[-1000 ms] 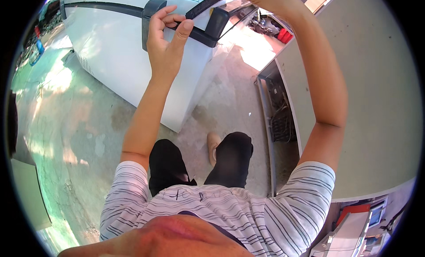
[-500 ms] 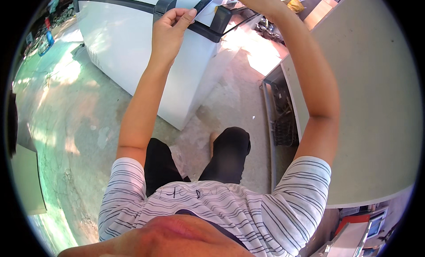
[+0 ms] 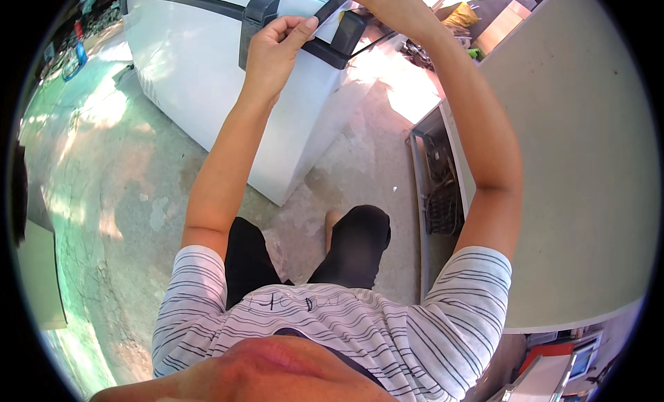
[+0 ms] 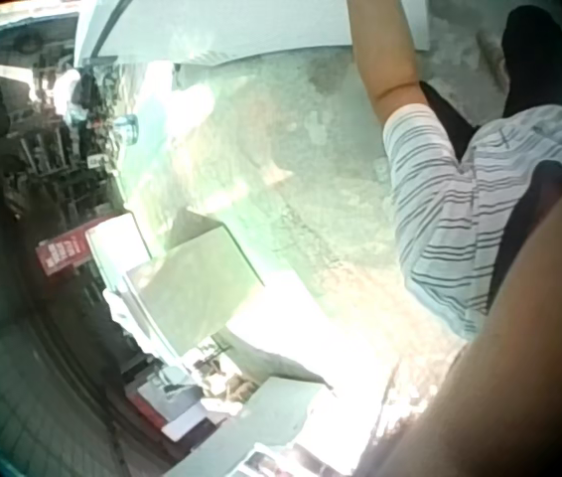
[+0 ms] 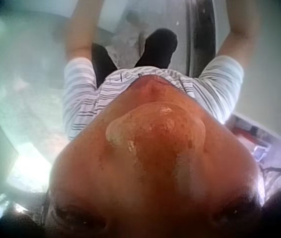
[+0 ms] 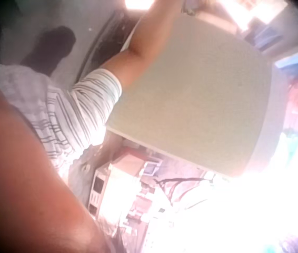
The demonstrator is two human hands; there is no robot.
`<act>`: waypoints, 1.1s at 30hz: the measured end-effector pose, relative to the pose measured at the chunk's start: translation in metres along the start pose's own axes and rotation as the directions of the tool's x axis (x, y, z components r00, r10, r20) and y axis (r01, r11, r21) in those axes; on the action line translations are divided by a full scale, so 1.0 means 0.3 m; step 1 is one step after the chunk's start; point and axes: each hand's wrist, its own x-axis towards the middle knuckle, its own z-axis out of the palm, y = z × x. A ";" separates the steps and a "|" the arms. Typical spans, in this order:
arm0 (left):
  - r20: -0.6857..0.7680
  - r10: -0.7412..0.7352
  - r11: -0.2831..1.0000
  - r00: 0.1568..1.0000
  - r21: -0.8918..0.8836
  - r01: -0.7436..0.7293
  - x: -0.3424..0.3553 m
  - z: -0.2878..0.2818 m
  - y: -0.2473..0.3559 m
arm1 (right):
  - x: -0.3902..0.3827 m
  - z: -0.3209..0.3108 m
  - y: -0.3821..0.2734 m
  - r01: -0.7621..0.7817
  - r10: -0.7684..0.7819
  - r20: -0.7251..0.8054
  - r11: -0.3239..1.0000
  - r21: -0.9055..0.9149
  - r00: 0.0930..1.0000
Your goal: The person scrapes adhesive residue from the edge of a freezer chest with a small black blade, then applies a piece of clear adhesive tape to the corner.
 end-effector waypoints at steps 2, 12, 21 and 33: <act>-0.004 -0.012 1.000 1.000 0.012 0.012 -0.001 -0.001 0.005 | -0.005 0.006 -0.018 -0.017 0.017 -0.025 1.000 0.000 1.000; 0.022 -0.008 1.000 1.000 0.026 0.008 -0.008 0.011 0.001 | -0.014 0.010 0.009 0.042 -0.042 -0.061 0.999 0.009 0.997; 0.021 -0.013 0.999 1.000 0.052 0.011 -0.008 0.013 0.007 | -0.010 0.037 0.044 0.056 -0.036 -0.084 0.967 0.248 0.996; 0.029 -0.063 0.997 0.998 0.055 0.061 -0.023 0.012 0.008 | -0.014 0.042 0.003 -0.004 0.012 -0.035 0.975 0.221 0.999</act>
